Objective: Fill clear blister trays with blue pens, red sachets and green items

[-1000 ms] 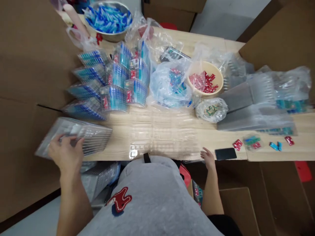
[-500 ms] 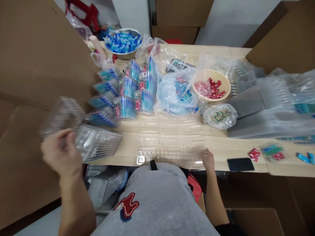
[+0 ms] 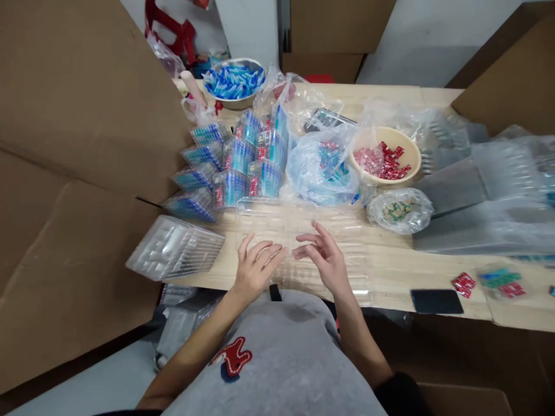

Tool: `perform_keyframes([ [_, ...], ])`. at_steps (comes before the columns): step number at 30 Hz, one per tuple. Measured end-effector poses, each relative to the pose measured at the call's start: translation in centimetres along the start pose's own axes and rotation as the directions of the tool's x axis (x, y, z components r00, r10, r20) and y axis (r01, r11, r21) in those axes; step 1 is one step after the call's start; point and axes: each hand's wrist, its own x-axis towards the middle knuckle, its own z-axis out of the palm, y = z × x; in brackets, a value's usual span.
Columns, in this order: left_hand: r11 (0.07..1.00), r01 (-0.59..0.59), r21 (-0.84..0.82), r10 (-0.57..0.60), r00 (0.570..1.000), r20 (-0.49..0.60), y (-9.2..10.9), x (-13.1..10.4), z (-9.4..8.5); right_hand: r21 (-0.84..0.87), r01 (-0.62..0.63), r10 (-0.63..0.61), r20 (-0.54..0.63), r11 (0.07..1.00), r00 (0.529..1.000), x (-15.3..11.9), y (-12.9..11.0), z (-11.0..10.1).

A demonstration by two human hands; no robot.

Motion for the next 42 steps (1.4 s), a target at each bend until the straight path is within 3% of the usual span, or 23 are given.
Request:
perform_keyframes([
  [2, 0.996, 0.059, -0.062, -0.059, 0.998, 0.002, -0.2, -1.1, 1.0, -0.022, -0.035, 0.033, -0.084, 0.999, 0.996, 0.3, 0.5, -1.1],
  [5, 0.956, 0.26, -0.135, -0.26, 0.965, 0.021, -1.0, -4.2, 3.8, -0.136, -0.14, 0.09, -0.324, 0.981, 0.942, -0.9, 2.1, -7.0],
  [7, 0.901, 0.408, -0.15, -0.389, 0.91, 0.143, -1.4, -7.2, 6.4, -0.209, -0.277, 0.12, -0.555, 0.938, 0.823, -3.2, 2.8, -12.7],
  [8, 0.875, 0.464, -0.137, -0.425, 0.873, 0.237, -1.5, -8.7, 7.8, -0.228, -0.366, 0.118, -0.686, 0.902, 0.718, -4.6, 2.9, -15.6],
  [12, 0.856, 0.517, -0.02, -0.414, 0.706, 0.575, -0.4, -14.4, 12.7, -0.212, -0.525, 0.054, -0.893, 0.824, 0.446, -9.8, 2.6, -25.6],
  [15, 0.888, 0.459, 0.011, -0.346, 0.653, 0.674, 0.8, -16.6, 14.8, -0.215, -0.628, -0.005, -0.948, 0.748, 0.319, -11.1, 3.1, -30.4],
  [17, 0.899, 0.438, 0.021, -0.333, 0.65, 0.683, 1.1, -17.2, 15.5, -0.244, -0.689, -0.038, -0.953, 0.682, 0.299, -10.9, 4.1, -32.3],
  [19, 0.901, 0.433, 0.039, -0.343, 0.653, 0.675, 1.2, -17.4, 15.9, -0.307, -0.732, -0.081, -0.941, 0.608, 0.328, -10.3, 5.4, -33.2],
  [22, 0.902, 0.425, 0.073, -0.362, 0.654, 0.665, 1.4, -17.3, 16.1, -0.449, -0.737, -0.154, -0.887, 0.506, 0.435, -9.9, 7.5, -32.4],
  [23, 0.904, 0.42, 0.083, -0.365, 0.655, 0.661, 1.6, -17.1, 16.2, -0.514, -0.716, -0.158, -0.849, 0.473, 0.505, -9.9, 8.2, -31.7],
  [25, 0.915, 0.397, 0.074, -0.342, 0.664, 0.665, 2.6, -16.1, 16.8, -0.717, -0.593, -0.111, -0.667, 0.366, 0.737, -10.3, 9.7, -29.8],
  [26, 0.925, 0.376, 0.049, -0.308, 0.67, 0.676, 3.3, -15.2, 17.5, -0.837, -0.467, -0.051, -0.5, 0.286, 0.865, -10.5, 10.5, -28.8],
  [27, 0.936, 0.352, 0.013, -0.264, 0.675, 0.689, 4.2, -14.1, 18.3, -0.926, -0.313, 0.02, -0.316, 0.209, 0.948, -10.8, 11.4, -28.0],
  [28, 0.945, 0.324, -0.035, -0.207, 0.681, 0.702, 5.1, -12.8, 19.4, -0.972, -0.179, 0.083, -0.168, 0.151, 0.982, -11.0, 12.1, -27.2],
  [30, 0.953, 0.272, -0.132, -0.098, 0.692, 0.715, 7.0, -9.5, 22.2, -0.996, -0.035, 0.154, -0.022, 0.08, 0.988, -11.1, 13.4, -26.3],
  [33, 0.951, 0.235, -0.199, -0.025, 0.703, 0.71, 9.0, -4.5, 26.6, -0.998, -0.045, 0.138, -0.038, 0.046, 0.99, -10.8, 14.6, -25.8],
  [36, 0.949, 0.265, -0.17, -0.065, 0.694, 0.717, 9.3, -1.2, 29.9, -0.997, -0.058, 0.101, -0.052, 0.056, 0.994, -10.4, 14.9, -25.8],
  [39, 0.947, 0.286, -0.144, -0.101, 0.693, 0.714, 8.4, -0.2, 31.4, -0.995, -0.064, 0.071, -0.059, 0.073, 0.996, -10.4, 15.1, -25.6],
  [42, 0.945, 0.305, -0.118, -0.141, 0.706, 0.694, 7.3, -0.4, 31.2, -0.993, -0.073, 0.031, -0.071, 0.095, 0.997, -10.8, 15.4, -25.6],
])
